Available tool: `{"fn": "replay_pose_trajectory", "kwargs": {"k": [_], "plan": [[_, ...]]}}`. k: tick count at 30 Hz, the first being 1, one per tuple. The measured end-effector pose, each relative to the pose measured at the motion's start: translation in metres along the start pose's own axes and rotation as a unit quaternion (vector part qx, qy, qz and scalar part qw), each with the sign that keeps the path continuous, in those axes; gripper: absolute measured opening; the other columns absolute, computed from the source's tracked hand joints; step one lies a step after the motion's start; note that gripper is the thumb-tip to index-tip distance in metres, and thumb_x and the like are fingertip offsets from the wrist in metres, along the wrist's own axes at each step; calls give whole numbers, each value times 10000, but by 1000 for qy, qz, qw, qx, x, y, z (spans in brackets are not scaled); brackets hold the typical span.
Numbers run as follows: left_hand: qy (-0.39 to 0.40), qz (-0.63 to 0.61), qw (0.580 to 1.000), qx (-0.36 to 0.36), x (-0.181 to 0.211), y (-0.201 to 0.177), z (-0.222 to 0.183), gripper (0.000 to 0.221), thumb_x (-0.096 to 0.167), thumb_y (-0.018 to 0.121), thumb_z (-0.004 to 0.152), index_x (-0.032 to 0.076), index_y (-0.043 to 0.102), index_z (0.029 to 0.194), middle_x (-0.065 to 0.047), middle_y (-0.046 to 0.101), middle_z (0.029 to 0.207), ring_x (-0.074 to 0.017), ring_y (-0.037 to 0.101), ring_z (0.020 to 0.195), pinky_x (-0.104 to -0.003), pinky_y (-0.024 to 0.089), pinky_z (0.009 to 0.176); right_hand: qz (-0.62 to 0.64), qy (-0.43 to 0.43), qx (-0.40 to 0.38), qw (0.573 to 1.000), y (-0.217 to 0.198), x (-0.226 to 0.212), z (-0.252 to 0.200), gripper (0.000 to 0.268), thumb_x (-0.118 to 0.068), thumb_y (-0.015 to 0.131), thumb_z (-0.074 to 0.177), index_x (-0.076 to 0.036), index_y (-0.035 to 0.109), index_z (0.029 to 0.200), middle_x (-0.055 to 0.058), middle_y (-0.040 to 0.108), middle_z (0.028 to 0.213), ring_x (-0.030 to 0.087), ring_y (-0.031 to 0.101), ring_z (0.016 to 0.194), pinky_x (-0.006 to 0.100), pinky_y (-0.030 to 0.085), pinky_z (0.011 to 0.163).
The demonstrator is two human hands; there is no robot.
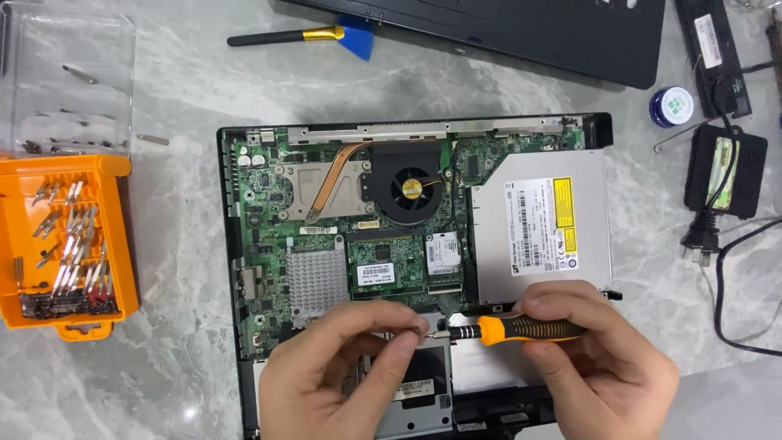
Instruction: Securing internal hardware components inside a laptop using a precision screwdriver and small screws.
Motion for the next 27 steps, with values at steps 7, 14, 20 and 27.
{"fn": "replay_pose_trajectory", "kwargs": {"k": [7, 14, 20, 27], "plan": [[165, 203, 965, -17, 11, -1, -3, 139, 160, 648, 826, 140, 730, 936, 35, 786, 826, -58, 728, 655, -183, 609, 598, -49, -5, 16, 999, 0, -11, -2, 137, 18, 646, 743, 29, 631, 879, 184, 661, 935, 200, 644, 805, 170, 442, 493], [229, 240, 943, 7, 20, 2, -4, 98, 111, 632, 832, 116, 722, 871, 20, 764, 783, -69, 732, 643, -189, 605, 617, -64, -16, 8, 998, 1, -15, 0, 136, 37, 649, 723, 37, 640, 859, 189, 661, 919, 199, 644, 765, 168, 440, 473], [256, 267, 929, -4, 19, 3, -4, 98, 90, 632, 835, 110, 717, 881, 0, 752, 790, -99, 742, 672, -208, 604, 630, -84, -29, 8, 996, 1, -17, 2, 148, 51, 667, 714, 38, 648, 861, 183, 664, 928, 196, 646, 785, 175, 468, 510], [292, 291, 910, -36, 11, -2, -6, 133, 69, 646, 830, 67, 706, 949, -40, 749, 871, -176, 757, 785, -279, 632, 751, -118, -62, -15, 991, -1, -22, 3, 163, 26, 682, 710, 28, 653, 871, 179, 665, 935, 201, 650, 794, 197, 521, 613]]}}
Point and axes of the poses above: each hand's wrist, its own z-axis towards the middle knuckle, its own y-axis out of the palm, x = y × z, the point moved 2 cm from there along z, towards the middle knuckle
